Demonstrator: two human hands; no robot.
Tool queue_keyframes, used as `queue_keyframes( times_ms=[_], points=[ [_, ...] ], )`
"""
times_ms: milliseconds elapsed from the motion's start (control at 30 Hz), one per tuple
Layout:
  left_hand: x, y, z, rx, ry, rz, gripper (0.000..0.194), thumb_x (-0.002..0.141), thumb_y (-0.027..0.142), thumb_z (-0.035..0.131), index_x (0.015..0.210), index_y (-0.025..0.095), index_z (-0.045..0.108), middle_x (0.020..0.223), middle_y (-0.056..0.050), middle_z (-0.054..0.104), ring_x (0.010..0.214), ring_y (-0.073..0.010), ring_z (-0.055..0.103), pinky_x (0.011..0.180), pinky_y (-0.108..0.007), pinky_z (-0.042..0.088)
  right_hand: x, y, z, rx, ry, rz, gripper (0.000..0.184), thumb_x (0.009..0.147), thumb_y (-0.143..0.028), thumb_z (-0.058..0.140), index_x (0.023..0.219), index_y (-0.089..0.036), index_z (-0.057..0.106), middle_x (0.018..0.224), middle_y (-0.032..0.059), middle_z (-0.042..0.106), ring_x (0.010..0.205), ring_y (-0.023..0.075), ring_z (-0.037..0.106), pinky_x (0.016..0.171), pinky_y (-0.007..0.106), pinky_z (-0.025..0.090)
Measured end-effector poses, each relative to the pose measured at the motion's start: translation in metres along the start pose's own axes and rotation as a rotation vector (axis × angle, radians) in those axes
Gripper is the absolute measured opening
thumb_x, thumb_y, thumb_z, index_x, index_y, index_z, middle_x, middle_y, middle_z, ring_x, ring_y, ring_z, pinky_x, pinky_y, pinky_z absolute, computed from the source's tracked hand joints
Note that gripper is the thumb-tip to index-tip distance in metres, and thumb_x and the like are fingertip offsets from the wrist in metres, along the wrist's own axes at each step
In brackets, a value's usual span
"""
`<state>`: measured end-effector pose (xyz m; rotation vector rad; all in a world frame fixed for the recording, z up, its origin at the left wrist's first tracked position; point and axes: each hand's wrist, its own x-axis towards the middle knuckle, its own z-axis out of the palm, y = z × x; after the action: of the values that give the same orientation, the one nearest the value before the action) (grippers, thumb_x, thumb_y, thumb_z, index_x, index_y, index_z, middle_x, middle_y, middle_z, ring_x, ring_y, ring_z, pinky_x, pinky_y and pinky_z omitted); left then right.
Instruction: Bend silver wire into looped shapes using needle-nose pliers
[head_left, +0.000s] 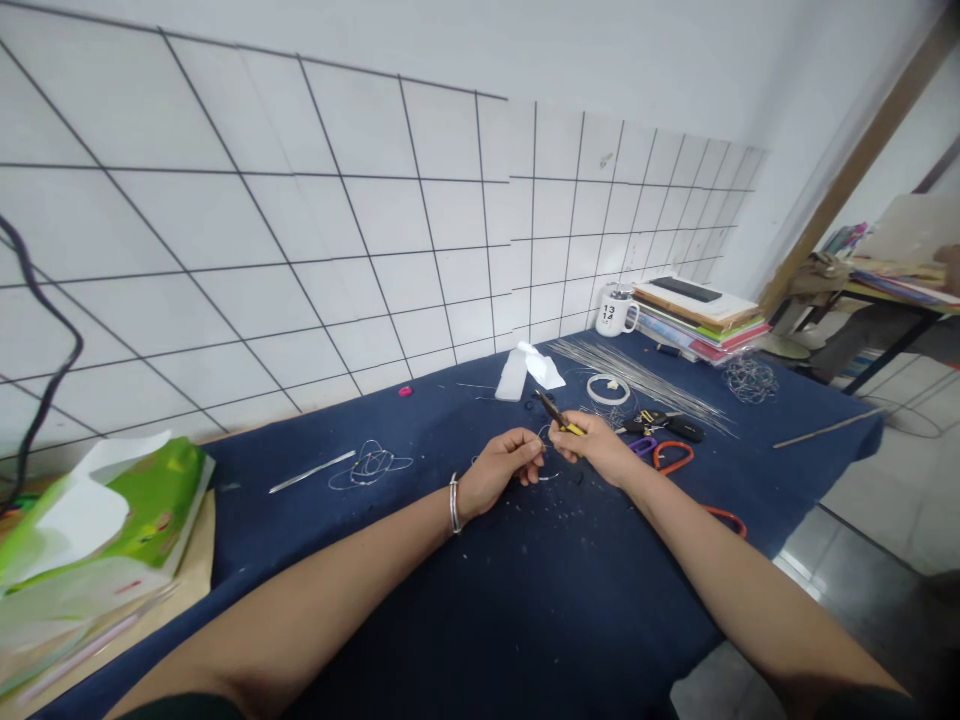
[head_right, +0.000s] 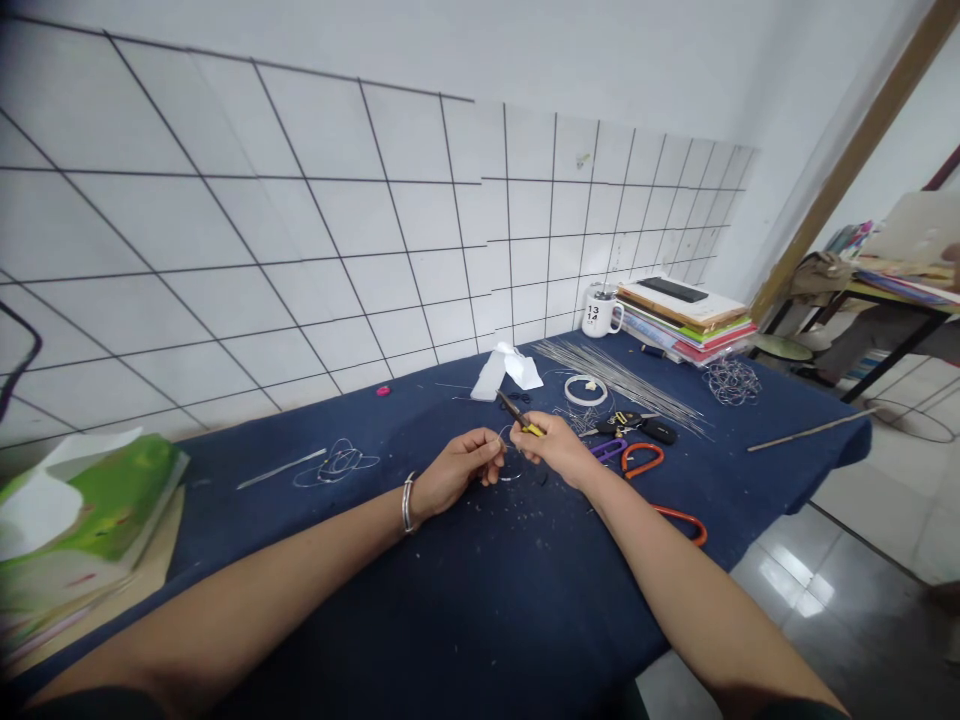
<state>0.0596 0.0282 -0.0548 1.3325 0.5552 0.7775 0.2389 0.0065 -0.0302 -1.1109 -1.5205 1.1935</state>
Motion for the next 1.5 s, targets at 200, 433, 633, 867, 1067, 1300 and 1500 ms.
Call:
queue_keyframes(
  times_ms=[200, 433, 633, 867, 1067, 1300, 1500],
  points=[
    [0.0010, -0.0036, -0.0015, 0.044, 0.007, 0.000, 0.025, 0.081, 0.039, 0.050, 0.077, 0.014, 0.052, 0.059, 0.001, 0.054, 0.050, -0.0070, 0.049, 0.049, -0.019, 0.036, -0.0003, -0.0012, -0.0003, -0.003, 0.005, -0.003, 0.022, 0.073, -0.037, 0.057, 0.079, -0.017, 0.053, 0.061, -0.0037, 0.049, 0.050, 0.0064, 0.043, 0.047, 0.020, 0.035],
    [0.0010, -0.0021, -0.0003, 0.038, 0.011, -0.004, 0.026, 0.079, 0.039, 0.052, 0.074, 0.013, 0.052, 0.063, 0.000, 0.055, 0.047, -0.0060, 0.048, 0.048, -0.020, 0.037, -0.0004, -0.0008, -0.0012, -0.007, 0.019, -0.028, 0.019, 0.071, -0.033, 0.059, 0.079, -0.017, 0.053, 0.062, -0.0039, 0.048, 0.051, 0.0065, 0.043, 0.050, 0.021, 0.036],
    [0.0012, -0.0008, 0.0012, 0.046, 0.037, 0.001, 0.026, 0.077, 0.039, 0.054, 0.074, 0.013, 0.052, 0.067, 0.000, 0.056, 0.045, -0.0050, 0.046, 0.047, -0.019, 0.036, -0.0006, -0.0001, 0.0001, -0.013, 0.004, -0.020, 0.019, 0.071, -0.033, 0.058, 0.080, -0.017, 0.053, 0.062, -0.0034, 0.049, 0.053, 0.0075, 0.045, 0.051, 0.021, 0.038],
    [0.0008, -0.0011, 0.0010, 0.075, 0.007, -0.023, 0.027, 0.078, 0.040, 0.053, 0.079, 0.013, 0.054, 0.061, 0.000, 0.055, 0.050, -0.0076, 0.049, 0.047, -0.019, 0.036, -0.0010, 0.0022, -0.0016, -0.022, -0.031, -0.004, 0.017, 0.071, -0.030, 0.057, 0.081, -0.016, 0.055, 0.063, -0.0024, 0.051, 0.053, 0.0079, 0.046, 0.050, 0.021, 0.038],
    [-0.0006, 0.0012, 0.0014, 0.064, -0.012, -0.034, 0.028, 0.080, 0.041, 0.050, 0.079, 0.013, 0.053, 0.065, -0.002, 0.056, 0.053, -0.0083, 0.051, 0.047, -0.019, 0.036, -0.0010, 0.0035, -0.0014, -0.046, -0.033, 0.012, 0.018, 0.071, -0.031, 0.058, 0.081, -0.016, 0.056, 0.061, -0.0026, 0.051, 0.054, 0.0083, 0.047, 0.050, 0.020, 0.038],
    [-0.0003, -0.0012, 0.0012, 0.100, 0.005, -0.031, 0.029, 0.081, 0.042, 0.049, 0.076, 0.013, 0.054, 0.059, -0.001, 0.054, 0.051, -0.0076, 0.048, 0.048, -0.019, 0.035, -0.0016, 0.0017, -0.0026, -0.038, -0.057, 0.020, 0.017, 0.072, -0.031, 0.058, 0.081, -0.018, 0.056, 0.061, -0.0034, 0.051, 0.055, 0.0083, 0.048, 0.051, 0.020, 0.038],
    [0.0004, -0.0021, 0.0007, 0.109, 0.007, -0.037, 0.028, 0.079, 0.041, 0.052, 0.076, 0.013, 0.054, 0.058, 0.000, 0.054, 0.050, -0.0079, 0.049, 0.049, -0.019, 0.036, -0.0014, 0.0028, -0.0024, -0.015, -0.034, 0.020, 0.019, 0.070, -0.032, 0.059, 0.081, -0.017, 0.056, 0.060, -0.0036, 0.051, 0.054, 0.0078, 0.047, 0.050, 0.020, 0.037]
  ],
)
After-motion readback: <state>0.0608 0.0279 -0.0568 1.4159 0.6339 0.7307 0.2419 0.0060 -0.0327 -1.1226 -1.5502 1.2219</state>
